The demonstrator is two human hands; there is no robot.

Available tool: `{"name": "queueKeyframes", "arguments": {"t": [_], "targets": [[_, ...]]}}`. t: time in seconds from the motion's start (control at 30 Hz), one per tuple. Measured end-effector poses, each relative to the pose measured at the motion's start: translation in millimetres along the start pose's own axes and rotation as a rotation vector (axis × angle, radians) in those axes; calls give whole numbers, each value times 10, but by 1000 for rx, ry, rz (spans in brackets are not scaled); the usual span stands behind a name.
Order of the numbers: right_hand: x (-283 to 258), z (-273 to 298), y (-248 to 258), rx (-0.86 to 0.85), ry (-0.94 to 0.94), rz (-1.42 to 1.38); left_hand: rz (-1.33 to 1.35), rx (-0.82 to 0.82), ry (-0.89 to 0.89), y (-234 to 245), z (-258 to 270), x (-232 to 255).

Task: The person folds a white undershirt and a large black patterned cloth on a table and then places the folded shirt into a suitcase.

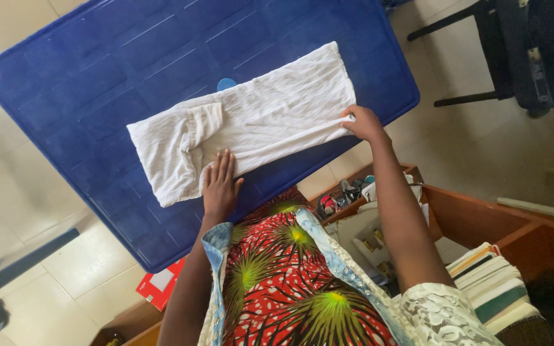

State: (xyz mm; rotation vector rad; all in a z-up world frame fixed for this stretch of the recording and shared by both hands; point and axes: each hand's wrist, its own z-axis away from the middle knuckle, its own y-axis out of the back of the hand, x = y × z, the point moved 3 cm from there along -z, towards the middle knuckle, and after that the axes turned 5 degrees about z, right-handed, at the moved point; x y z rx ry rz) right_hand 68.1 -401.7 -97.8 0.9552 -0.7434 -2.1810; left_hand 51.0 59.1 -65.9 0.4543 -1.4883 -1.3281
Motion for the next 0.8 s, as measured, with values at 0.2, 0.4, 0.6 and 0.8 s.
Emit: {"name": "queueKeyframes", "arguments": {"t": [0.2, 0.4, 0.6, 0.8], "targets": [[-756, 528, -284, 770, 323, 75, -54, 14, 50, -44, -21, 72], [-1677, 1181, -1472, 219, 815, 90, -96, 30, 130, -85, -249, 127], [-708, 719, -1147, 374, 505, 95, -102, -36, 110, -75, -241, 59], [120, 474, -311, 611, 158, 343, -63, -38, 134, -34, -252, 47]]}}
